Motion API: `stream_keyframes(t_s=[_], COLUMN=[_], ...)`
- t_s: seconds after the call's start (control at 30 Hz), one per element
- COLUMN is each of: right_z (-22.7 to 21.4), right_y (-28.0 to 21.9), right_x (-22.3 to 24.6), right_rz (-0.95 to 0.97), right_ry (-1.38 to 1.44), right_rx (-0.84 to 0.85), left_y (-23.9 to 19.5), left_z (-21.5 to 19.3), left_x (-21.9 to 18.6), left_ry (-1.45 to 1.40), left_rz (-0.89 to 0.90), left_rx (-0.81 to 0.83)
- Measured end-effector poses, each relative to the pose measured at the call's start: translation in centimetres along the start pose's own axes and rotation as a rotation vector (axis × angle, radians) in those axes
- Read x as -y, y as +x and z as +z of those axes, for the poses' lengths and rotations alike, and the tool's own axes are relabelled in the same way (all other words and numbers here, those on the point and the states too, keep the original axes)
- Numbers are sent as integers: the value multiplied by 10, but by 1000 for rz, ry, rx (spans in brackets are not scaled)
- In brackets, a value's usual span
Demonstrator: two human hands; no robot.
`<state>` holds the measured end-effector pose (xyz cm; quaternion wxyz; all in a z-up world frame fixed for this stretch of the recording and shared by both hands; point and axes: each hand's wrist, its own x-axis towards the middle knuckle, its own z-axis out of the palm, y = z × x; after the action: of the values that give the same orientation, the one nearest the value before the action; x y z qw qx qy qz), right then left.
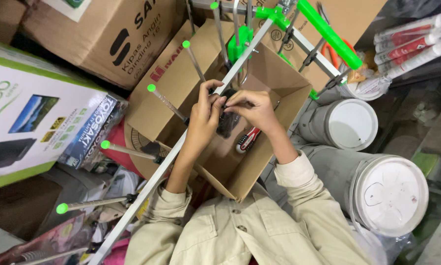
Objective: The person assembles a television antenna by connecting the metal bars to the green frame and then placing a roll of coaxial cable into the center of the structure.
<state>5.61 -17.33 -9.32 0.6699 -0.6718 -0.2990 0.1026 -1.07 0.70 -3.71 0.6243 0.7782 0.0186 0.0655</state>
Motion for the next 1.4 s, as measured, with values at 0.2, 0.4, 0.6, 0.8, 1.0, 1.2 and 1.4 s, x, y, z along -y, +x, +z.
stream_keyframes(t_s=[0.2, 0.4, 0.6, 0.8, 1.0, 1.2, 1.4], right_z=[0, 1, -7, -4, -8, -10, -17], right_y=[1, -1, -13, -11, -7, -5, 7], right_x=[0, -1, -8, -14, -6, 1, -12], right_rz=[-134, -105, -52, 37, 5, 159, 319], right_ry=[-101, -137, -13, 119, 73, 326, 95], right_rx=[19, -64, -146, -146, -176, -233, -224], left_y=[-2, -1, -18, -17, -38, -38, -16], left_z=[-2, -2, -2, -11, -9, 40, 80], left_x=[-9, -14, -20, -20, -13, 80, 113], left_ry=[-44, 104, 517, 459, 248, 605, 840], left_rz=[32, 253, 258, 236, 246, 42, -198], left_rx=[-19, -124, -186, -210, -203, 281, 501])
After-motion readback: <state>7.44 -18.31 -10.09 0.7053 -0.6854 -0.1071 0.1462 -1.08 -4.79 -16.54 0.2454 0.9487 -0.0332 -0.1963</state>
